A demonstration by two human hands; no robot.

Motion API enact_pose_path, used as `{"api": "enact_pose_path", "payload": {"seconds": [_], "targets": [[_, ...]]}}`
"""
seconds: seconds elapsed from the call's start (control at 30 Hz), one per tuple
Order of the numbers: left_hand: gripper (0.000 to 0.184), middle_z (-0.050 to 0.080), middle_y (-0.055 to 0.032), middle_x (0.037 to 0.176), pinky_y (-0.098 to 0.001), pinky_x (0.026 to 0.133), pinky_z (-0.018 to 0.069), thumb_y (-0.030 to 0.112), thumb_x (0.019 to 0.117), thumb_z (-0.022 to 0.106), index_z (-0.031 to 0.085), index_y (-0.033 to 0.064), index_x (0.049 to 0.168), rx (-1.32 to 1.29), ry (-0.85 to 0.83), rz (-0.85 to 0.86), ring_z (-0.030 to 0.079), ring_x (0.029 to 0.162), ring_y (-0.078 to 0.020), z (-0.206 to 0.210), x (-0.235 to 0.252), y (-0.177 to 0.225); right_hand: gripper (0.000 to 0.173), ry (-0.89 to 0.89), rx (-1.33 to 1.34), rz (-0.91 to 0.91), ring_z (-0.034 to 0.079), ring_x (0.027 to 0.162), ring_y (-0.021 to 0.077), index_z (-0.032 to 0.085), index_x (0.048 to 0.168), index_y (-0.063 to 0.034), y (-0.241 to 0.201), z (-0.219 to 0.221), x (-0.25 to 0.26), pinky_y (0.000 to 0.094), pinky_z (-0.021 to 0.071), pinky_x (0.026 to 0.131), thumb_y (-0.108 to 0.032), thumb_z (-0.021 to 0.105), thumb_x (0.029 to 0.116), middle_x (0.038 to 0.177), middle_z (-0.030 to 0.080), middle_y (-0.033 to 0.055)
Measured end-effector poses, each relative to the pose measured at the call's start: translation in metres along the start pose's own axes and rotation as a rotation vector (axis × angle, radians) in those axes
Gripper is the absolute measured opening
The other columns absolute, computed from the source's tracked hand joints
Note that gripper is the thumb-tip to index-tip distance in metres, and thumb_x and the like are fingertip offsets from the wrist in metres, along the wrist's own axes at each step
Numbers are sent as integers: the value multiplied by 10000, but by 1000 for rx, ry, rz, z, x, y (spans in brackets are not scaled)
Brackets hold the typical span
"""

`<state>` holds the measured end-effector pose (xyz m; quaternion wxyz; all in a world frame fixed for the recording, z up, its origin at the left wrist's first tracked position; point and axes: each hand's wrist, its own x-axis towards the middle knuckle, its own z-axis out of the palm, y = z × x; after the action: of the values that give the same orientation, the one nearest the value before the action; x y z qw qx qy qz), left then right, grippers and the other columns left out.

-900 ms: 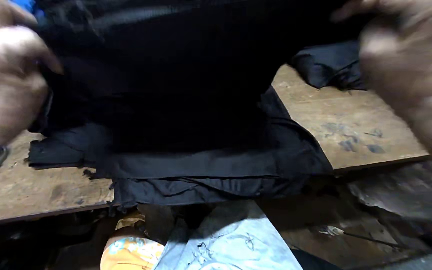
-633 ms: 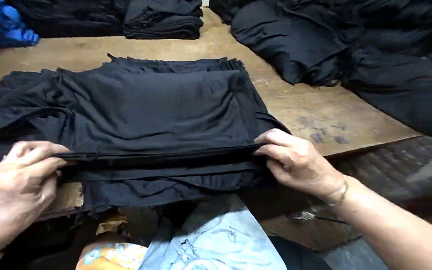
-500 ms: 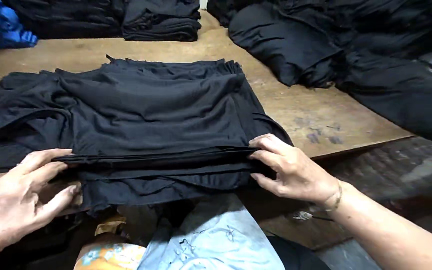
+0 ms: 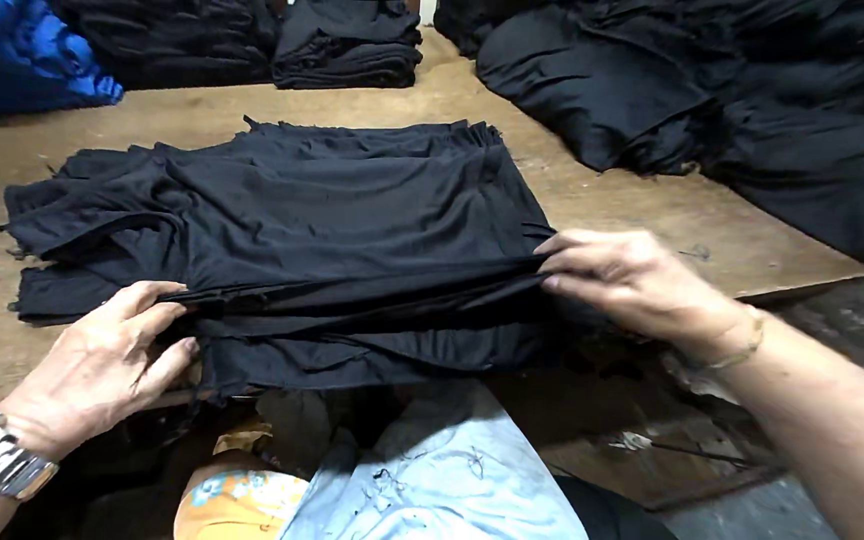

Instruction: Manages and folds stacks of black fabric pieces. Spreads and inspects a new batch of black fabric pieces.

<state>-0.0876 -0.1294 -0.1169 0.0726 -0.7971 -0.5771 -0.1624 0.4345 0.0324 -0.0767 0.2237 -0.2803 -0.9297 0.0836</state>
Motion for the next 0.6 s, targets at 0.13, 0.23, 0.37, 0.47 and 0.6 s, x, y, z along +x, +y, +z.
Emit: {"api": "enact_pose_path", "payload": {"seconds": [0.13, 0.23, 0.37, 0.47, 0.6], "targets": [[676, 621, -233, 1273, -618, 811, 543, 598, 950, 451, 705, -18, 1068, 72, -49, -105, 673, 1028, -414, -4, 12, 16, 238, 143, -36, 51, 648, 791, 101, 732, 991, -41, -8, -38, 32, 317, 550, 737, -196, 553, 1009, 910, 698, 68], [738, 622, -253, 1252, -655, 790, 536, 666, 950, 467, 698, -26, 1062, 125, -76, -197, 671, 994, -461, -3, 22, 23, 195, 217, -17, 56, 590, 683, 34, 698, 1084, -52, -13, -51, 52, 232, 514, 623, -169, 551, 1030, 897, 682, 34], [822, 646, -284, 1159, -668, 736, 534, 750, 918, 457, 696, -31, 1015, 198, -65, -273, 675, 944, -490, 0, 34, 30, 142, 221, 68, 78, 614, 673, 11, 649, 1125, -64, -14, -59, 65, 199, 531, 570, -118, 586, 1010, 919, 691, 3], [630, 649, -272, 1112, -658, 711, 529, 595, 944, 574, 686, -24, 971, 221, -59, -292, 675, 900, -477, 3, 39, 30, 139, 215, 119, 107, 658, 696, 10, 610, 1115, -78, -13, -65, 69, 209, 586, 593, -97, 599, 978, 907, 681, -21], [239, 649, -255, 1089, -647, 660, 524, 191, 952, 624, 679, -40, 923, 208, -42, -235, 672, 831, -464, 2, 39, 26, 133, 226, 144, 139, 666, 715, -9, 585, 1094, -102, -13, -70, 72, 197, 597, 607, -77, 609, 966, 898, 674, -49]]}}
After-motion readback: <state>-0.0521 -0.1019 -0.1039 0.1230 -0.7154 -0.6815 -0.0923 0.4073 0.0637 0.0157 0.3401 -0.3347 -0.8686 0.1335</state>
